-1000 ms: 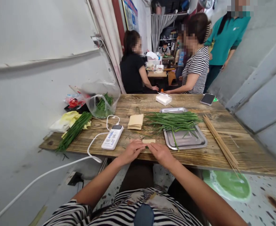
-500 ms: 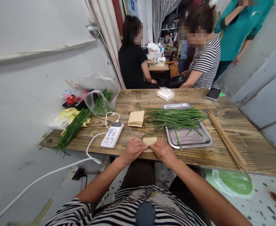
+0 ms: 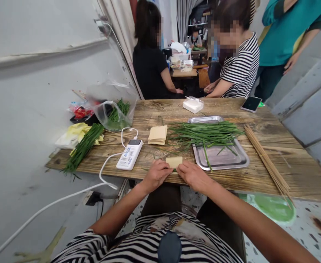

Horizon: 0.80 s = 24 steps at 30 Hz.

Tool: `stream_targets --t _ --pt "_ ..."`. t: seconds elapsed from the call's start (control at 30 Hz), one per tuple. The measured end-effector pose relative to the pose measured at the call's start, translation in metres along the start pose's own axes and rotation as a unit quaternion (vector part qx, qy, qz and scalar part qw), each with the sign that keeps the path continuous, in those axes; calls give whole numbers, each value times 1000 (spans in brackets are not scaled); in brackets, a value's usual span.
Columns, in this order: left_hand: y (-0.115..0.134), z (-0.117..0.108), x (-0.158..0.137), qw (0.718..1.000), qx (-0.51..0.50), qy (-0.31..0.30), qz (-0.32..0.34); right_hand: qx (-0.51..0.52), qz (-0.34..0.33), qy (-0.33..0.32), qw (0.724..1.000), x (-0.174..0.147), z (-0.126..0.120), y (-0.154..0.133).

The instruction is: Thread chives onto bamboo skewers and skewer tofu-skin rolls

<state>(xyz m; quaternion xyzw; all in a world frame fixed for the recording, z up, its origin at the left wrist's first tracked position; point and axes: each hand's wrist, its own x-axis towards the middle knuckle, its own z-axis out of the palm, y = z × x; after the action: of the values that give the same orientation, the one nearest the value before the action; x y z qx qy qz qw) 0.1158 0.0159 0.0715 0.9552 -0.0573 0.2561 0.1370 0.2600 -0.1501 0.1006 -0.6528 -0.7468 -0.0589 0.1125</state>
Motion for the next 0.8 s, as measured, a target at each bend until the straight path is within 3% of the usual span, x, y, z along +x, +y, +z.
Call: stream_targets --t 0.2,0.53,0.8 --pt "3 -4 0 996 60 -48 36 -41 -7 -31 999 4 3 -2" --pt "4 -9 4 992 87 -80 31 -131 -41 -64 988 11 2 -13" --pt "6 -10 5 994 64 -90 27 -73 -16 -41 996 7 14 -1"
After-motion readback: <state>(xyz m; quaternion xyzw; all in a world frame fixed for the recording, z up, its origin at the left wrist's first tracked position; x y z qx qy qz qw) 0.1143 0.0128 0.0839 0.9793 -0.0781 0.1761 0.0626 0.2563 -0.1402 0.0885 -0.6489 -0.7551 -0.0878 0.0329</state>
